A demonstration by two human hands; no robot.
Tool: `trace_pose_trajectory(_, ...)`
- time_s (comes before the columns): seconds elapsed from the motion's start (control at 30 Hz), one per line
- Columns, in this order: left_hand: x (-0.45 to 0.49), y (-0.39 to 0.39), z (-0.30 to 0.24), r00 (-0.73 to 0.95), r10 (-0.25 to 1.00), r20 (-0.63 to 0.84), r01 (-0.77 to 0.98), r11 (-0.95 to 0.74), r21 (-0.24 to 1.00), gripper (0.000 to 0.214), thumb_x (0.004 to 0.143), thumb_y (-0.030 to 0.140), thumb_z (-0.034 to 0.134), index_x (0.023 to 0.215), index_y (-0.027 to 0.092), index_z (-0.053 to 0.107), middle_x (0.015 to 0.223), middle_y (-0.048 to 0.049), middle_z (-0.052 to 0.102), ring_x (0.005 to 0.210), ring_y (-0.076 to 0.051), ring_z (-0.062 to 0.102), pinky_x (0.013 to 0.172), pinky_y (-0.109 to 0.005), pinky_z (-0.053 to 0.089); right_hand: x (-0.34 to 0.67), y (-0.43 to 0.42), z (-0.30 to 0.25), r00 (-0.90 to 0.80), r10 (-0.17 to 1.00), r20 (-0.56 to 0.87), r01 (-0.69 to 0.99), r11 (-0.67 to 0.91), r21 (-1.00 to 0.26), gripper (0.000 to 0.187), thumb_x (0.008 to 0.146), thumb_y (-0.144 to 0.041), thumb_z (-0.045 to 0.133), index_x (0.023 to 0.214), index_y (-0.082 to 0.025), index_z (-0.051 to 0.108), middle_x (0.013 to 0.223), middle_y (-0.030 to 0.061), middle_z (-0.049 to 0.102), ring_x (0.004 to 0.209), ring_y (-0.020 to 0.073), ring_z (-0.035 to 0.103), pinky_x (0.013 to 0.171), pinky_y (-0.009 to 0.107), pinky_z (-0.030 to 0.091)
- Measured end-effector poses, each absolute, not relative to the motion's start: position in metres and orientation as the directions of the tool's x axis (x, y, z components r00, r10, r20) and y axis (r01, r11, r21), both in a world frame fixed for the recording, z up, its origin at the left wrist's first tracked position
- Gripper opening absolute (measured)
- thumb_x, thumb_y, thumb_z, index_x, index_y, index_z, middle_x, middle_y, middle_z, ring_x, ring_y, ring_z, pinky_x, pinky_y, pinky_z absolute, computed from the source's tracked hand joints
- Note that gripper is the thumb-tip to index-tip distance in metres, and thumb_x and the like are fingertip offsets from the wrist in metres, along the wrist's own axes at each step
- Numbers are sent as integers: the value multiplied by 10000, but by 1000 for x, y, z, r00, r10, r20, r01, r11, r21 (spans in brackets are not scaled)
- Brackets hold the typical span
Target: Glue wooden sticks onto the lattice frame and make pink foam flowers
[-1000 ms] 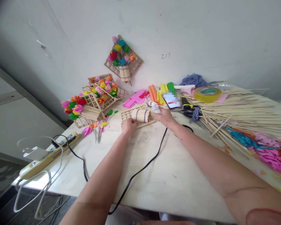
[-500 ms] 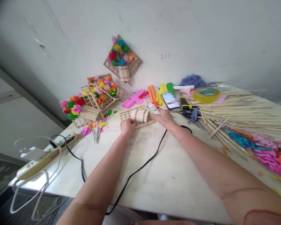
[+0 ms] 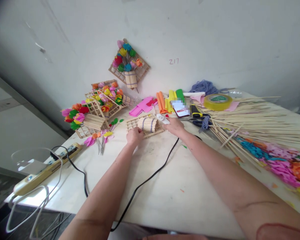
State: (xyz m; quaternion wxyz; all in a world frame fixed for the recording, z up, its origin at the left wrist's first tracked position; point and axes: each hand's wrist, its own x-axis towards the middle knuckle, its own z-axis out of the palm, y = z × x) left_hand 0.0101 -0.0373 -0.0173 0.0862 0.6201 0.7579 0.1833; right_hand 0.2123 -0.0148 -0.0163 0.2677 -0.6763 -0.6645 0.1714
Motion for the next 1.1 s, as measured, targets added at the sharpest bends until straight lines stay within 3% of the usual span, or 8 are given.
trace_pose_trajectory(0.33,6,-32,-17,-218,975,41,906,186,381,183,707,288,522,811,267,672,912,-55,680,937,-224,596,758,-324,435,212,-20,-11,46,987,152,905,23,-426,465,685,-490,546,1080,-261,631,992,56,670,892,237,606,622,268,407)
trace_pose_trajectory(0.57,2,-29,-10,-166,986,4,921,154,357,193,716,302,530,829,253,678,950,-60,679,944,-219,597,754,-306,442,213,-25,-10,-18,982,190,950,76,-304,465,734,-462,509,1143,-263,601,1096,78,640,961,254,591,696,295,427)
trace_pose_trajectory(0.83,5,-30,-12,-192,981,17,918,173,357,201,712,285,524,837,256,679,955,-55,676,945,-212,593,757,-298,440,221,-38,-11,-100,976,194,970,139,-199,420,785,-443,460,1113,-224,604,1026,103,658,931,250,599,702,302,422)
trace_pose_trajectory(1.1,4,-31,-18,-193,980,53,915,161,369,163,704,288,531,789,251,665,899,-49,683,915,-214,604,743,-299,434,234,-64,-14,-75,982,173,990,94,-102,352,798,-347,476,1093,-195,592,960,121,665,888,252,613,674,304,414)
